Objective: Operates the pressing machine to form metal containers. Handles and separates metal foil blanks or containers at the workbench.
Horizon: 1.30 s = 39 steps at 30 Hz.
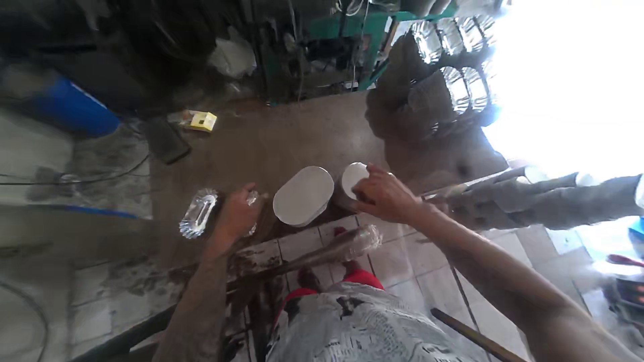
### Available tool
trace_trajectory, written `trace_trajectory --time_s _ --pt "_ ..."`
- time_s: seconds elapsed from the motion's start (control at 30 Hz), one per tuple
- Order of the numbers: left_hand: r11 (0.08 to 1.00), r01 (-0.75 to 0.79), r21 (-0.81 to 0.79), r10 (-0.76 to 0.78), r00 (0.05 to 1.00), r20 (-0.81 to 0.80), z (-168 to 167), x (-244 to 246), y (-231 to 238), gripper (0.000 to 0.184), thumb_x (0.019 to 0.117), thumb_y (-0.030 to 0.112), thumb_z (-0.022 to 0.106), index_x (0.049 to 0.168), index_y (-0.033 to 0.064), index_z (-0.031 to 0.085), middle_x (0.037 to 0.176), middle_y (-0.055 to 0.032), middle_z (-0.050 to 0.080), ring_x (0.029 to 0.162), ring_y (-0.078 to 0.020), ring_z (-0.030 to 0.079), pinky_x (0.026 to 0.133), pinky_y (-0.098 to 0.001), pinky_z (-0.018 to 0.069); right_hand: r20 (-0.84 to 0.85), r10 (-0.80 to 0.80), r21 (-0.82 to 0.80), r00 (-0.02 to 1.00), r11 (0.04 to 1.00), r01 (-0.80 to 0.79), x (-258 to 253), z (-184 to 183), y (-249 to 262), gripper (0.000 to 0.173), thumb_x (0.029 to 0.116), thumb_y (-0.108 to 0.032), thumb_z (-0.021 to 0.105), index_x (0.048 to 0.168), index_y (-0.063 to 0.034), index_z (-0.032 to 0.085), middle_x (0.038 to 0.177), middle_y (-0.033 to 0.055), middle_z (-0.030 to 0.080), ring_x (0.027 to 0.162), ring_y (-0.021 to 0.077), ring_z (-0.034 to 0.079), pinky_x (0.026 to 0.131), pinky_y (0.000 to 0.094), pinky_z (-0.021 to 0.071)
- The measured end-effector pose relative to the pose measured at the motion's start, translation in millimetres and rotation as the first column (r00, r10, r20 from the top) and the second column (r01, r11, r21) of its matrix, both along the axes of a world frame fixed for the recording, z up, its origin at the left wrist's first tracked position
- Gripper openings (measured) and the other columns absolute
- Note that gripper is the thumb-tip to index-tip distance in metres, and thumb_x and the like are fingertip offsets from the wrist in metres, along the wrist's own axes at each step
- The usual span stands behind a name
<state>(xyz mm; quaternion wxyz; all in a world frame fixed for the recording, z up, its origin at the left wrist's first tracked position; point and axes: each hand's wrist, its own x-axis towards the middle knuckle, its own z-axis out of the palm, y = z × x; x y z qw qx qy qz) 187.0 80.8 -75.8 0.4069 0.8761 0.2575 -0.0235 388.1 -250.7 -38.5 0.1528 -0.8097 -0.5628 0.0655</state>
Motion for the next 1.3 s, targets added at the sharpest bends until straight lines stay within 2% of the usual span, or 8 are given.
trace_trajectory --time_s 0.13,0.27,0.53,0.8,1.03,1.17,1.23,1.3 --pt "0.992 -0.074 0.100 0.049 0.970 0.240 80 22 -75 0.038 0.1025 0.030 0.058 0.120 -0.0026 0.066 0.101 -0.0203 0.070 0.089 -0.0300 0.069 0.081 -0.0535 0.0567 -0.249 0.024 0.147 0.968 0.989 0.013 8 -3 -4 0.036 0.1069 -0.028 0.050 0.109 -0.0016 0.075 0.108 0.0086 0.075 0.114 0.0200 0.069 0.123 0.0460 0.0338" --pt "0.932 0.340 0.130 -0.289 0.908 -0.304 87 77 -111 0.051 0.0966 0.049 0.065 0.123 0.0060 0.066 0.101 -0.0186 0.069 0.097 -0.0379 0.068 0.083 -0.0618 0.0536 -0.443 0.054 0.129 0.895 0.992 0.003 20 4 -9 0.040 0.1087 -0.030 0.045 0.114 -0.0019 0.073 0.112 0.0070 0.074 0.119 0.0164 0.065 0.126 0.0451 0.0273" --pt "0.724 0.490 -0.486 -0.633 0.752 -0.184 80 104 -54 0.030 0.1023 0.024 0.063 0.128 0.0076 0.064 0.103 -0.0066 0.071 0.088 -0.0118 0.067 0.083 -0.0329 0.0562 -0.388 0.096 0.204 0.917 0.979 -0.016 19 -6 -8 0.027 0.1027 -0.026 0.061 0.105 -0.0028 0.075 0.098 0.0046 0.074 0.102 0.0152 0.070 0.124 0.0501 0.0314" --pt "0.712 0.461 -0.530 -0.601 0.790 -0.120 80 101 -50 0.021 0.1022 0.015 0.062 0.119 0.0029 0.067 0.090 -0.0055 0.070 0.073 -0.0084 0.064 0.070 -0.0260 0.0547 -0.391 0.049 0.296 0.919 0.952 0.075 15 -10 -12 0.018 0.0948 -0.018 0.067 0.100 -0.0019 0.075 0.099 0.0063 0.075 0.105 0.0165 0.070 0.119 0.0450 0.0401" --pt "0.881 0.472 0.036 -0.458 0.869 -0.187 81 85 -91 0.049 0.0981 0.019 0.060 0.146 0.0128 0.049 0.112 -0.0203 0.067 0.100 -0.0371 0.068 0.084 -0.0616 0.0538 0.078 -0.051 0.195 0.996 0.980 0.035 -19 -13 -7 0.021 0.0914 -0.011 0.062 0.104 0.0008 0.074 0.109 0.0162 0.074 0.114 0.0371 0.068 0.111 0.0538 0.0466" --pt "0.937 0.323 -0.134 -0.253 0.890 0.378 121 6 -118 0.040 0.0958 0.006 0.045 0.132 0.0063 0.062 0.109 -0.0071 0.069 0.093 -0.0158 0.066 0.080 -0.0369 0.0566 -0.098 -0.208 0.444 0.973 0.866 0.230 -54 47 -7 0.025 0.0938 -0.003 0.052 0.109 0.0087 0.069 0.113 0.0193 0.071 0.105 0.0318 0.066 0.092 0.0472 0.0545" --pt "0.763 0.220 -0.608 0.172 0.837 0.519 106 -23 -137 0.040 0.0873 0.001 0.042 0.117 0.0104 0.065 0.094 0.0038 0.073 0.078 -0.0034 0.069 0.067 -0.0254 0.0606 -0.632 -0.135 0.465 0.763 0.722 0.512 -86 58 0 0.034 0.1038 -0.007 0.040 0.126 0.0016 0.064 0.111 0.0056 0.070 0.098 0.0093 0.067 0.087 0.0281 0.0575" --pt "0.525 0.049 -0.850 0.445 0.835 0.323 72 -34 -156 0.032 0.0909 0.003 0.040 0.113 0.0132 0.062 0.089 0.0032 0.071 0.075 -0.0068 0.069 0.065 -0.0295 0.0605 -0.957 -0.024 0.214 0.288 0.608 0.764 -118 48 17 0.035 0.1052 -0.017 0.035 0.123 -0.0100 0.064 0.095 -0.0012 0.072 0.082 0.0089 0.070 0.072 0.0332 0.0613"
